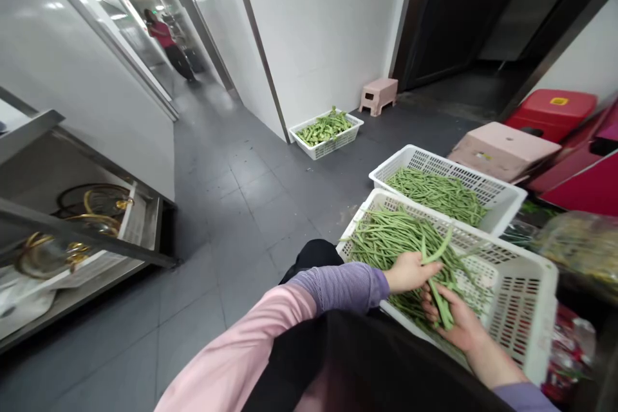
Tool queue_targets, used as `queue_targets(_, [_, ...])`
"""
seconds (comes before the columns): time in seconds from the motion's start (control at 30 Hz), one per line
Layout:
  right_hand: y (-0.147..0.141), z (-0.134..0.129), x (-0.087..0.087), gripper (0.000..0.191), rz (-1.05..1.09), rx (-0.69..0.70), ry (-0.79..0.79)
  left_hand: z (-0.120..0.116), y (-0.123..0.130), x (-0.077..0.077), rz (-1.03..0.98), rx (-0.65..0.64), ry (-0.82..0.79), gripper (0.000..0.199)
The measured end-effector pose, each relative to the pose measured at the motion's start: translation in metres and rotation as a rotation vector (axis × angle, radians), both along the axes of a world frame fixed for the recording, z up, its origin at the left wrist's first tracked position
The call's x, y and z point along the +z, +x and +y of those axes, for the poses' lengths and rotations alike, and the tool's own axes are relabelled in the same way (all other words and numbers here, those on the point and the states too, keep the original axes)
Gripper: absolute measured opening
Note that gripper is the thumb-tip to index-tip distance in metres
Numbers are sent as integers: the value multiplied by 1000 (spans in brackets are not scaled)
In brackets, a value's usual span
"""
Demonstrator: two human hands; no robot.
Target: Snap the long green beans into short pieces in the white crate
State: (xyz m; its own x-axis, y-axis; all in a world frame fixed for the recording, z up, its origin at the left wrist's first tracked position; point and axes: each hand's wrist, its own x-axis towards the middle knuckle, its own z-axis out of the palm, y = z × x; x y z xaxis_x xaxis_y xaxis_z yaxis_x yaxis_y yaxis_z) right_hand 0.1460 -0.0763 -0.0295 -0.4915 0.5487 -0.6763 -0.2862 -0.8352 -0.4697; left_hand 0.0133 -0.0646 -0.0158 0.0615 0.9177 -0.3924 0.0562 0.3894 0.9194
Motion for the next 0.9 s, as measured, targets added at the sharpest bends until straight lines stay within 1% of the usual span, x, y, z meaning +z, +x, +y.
queue_targets(0.07, [-5, -5, 11, 29, 70, -51, -80, 7, -3, -2, -78, 127, -37, 17])
queue_targets(0.1, [-6, -6, 15, 31, 82, -71, -93, 9, -4, -2, -103, 152, -36, 14])
queue_targets(0.17, [-6, -6, 19, 36, 46, -72, -91, 12, -7, 0, -159, 136, -87, 17])
queue_targets(0.23, [-4, -6, 22, 39, -4, -43, -76, 14, -12, 6, -254, 89, -198, 28])
queue_targets(0.3, [-2, -7, 23, 39, -26, -22, -63, 18, -19, 14, -359, 87, -260, 37])
queue_targets(0.37, [1, -9, 24, 38, -29, -24, -56, 25, -28, 21, -430, 122, -258, 39])
queue_targets(0.43, [3, -10, 25, 38, -29, -48, -58, 32, -35, 26, -466, 137, -237, 37])
queue_targets(0.57, [10, -10, 31, 40, 18, -159, -70, 39, -39, 31, -492, 143, -175, 31])
queue_targets(0.63, [13, -6, 34, 39, 39, -241, -74, 37, -37, 33, -432, 183, -133, 28])
queue_targets(0.7, [16, 0, 35, 35, 40, -313, -78, 31, -32, 36, -287, 210, -49, 22])
queue_targets(0.73, [18, 4, 33, 32, 31, -343, -77, 26, -29, 38, -195, 199, 6, 20])
queue_targets(0.77, [20, 8, 30, 30, 11, -371, -71, 21, -26, 40, -99, 173, 71, 18])
queue_targets(0.83, [25, 15, 18, 28, -62, -415, -27, 8, -19, 43, 66, 70, 218, 17])
queue_targets(0.9, [27, 17, 5, 27, -172, -407, 94, -3, -12, 44, 130, -35, 328, 15])
